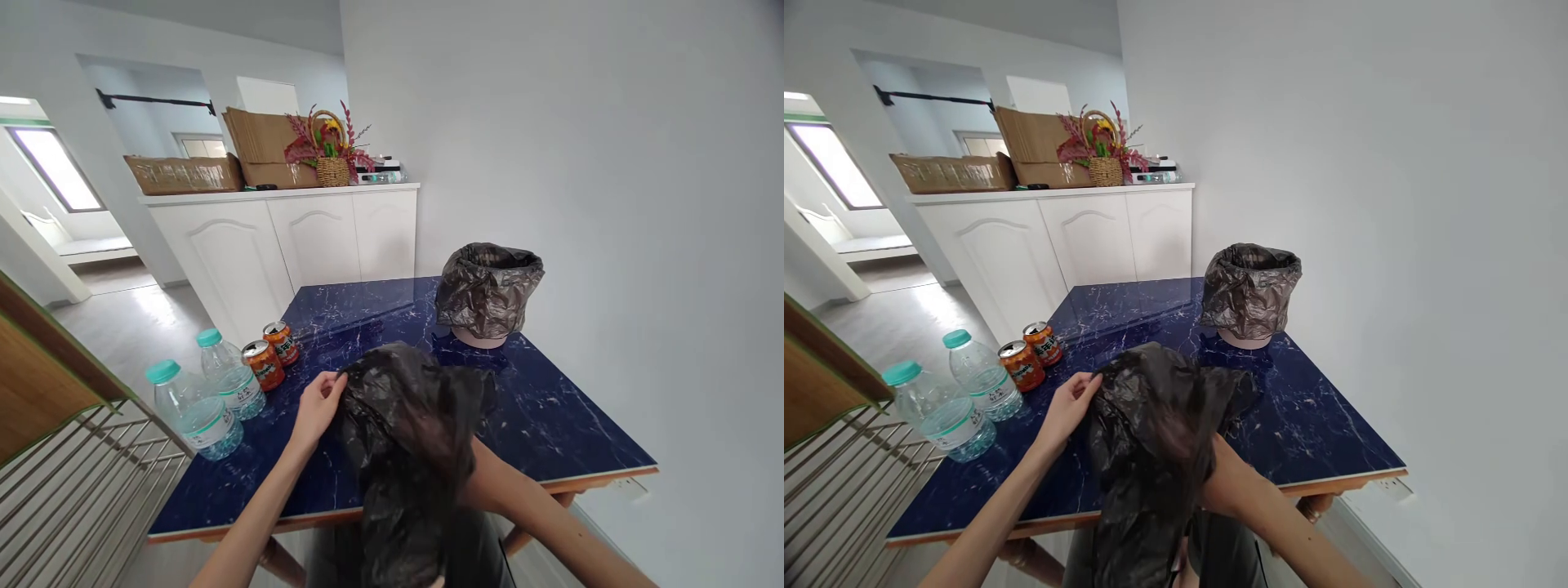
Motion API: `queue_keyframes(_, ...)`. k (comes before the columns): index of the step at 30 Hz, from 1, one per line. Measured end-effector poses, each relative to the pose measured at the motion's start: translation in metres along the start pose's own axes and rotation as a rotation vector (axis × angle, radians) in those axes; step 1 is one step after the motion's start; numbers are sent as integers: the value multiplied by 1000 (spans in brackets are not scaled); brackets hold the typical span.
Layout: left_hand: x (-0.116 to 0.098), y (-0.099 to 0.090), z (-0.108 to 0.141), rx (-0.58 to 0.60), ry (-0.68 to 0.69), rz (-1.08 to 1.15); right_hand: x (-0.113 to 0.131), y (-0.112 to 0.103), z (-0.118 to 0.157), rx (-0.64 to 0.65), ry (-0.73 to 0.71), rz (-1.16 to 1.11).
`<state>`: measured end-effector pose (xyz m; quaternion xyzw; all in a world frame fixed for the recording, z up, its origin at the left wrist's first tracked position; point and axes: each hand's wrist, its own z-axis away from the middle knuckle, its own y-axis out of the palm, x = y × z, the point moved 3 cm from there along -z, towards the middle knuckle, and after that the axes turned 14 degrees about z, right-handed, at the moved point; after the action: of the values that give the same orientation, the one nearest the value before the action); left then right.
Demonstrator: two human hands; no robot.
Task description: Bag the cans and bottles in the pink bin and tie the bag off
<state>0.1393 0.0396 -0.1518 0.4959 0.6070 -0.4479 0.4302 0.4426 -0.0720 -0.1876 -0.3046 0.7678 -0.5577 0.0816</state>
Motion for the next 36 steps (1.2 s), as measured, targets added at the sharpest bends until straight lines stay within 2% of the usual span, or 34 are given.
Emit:
queue_keyframes(3,9,-27,-9,-151,50,-58,-9,-8,2,94,-89,108)
queue_keyframes(5,13,-43,-13,-219,79,-108,-29,-12,14,110,-7,157)
queue_keyframes(7,14,-53,-13,-240,105,-162,-48,-19,28,104,69,174)
queue_keyframes(9,11,-58,-10,-231,150,-215,-56,-31,35,57,151,162)
queue_keyframes(12,-4,-56,-1,-195,263,-274,-42,-48,23,-11,279,38)
queue_keyframes(14,-15,-48,4,-64,350,-360,-23,-52,3,10,343,-97)
queue_keyframes(16,-21,-36,8,161,422,-488,-6,-48,-22,58,405,-175)
queue_keyframes(19,-19,-20,15,460,503,-635,8,-37,-57,99,486,-136)
queue_keyframes(21,-14,-16,19,572,520,-687,11,-31,-71,141,513,-44)
queue_keyframes(23,-7,-16,23,630,506,-732,10,-30,-74,148,529,15)
queue_keyframes(25,-1,-20,26,666,472,-779,6,-35,-64,78,557,-18)
queue_keyframes(28,4,-30,28,708,441,-851,-9,-45,-27,-51,591,-171)
queue_keyframes(30,-2,-33,29,717,460,-877,-23,-50,3,-12,613,-213)
queue_keyframes(32,-17,-31,30,700,493,-870,-36,-56,27,47,637,-107)
queue_keyframes(33,-26,-28,30,683,509,-858,-40,-61,35,32,640,-4)
queue_keyframes(36,-52,-13,28,607,551,-794,-28,-84,34,-198,585,296)
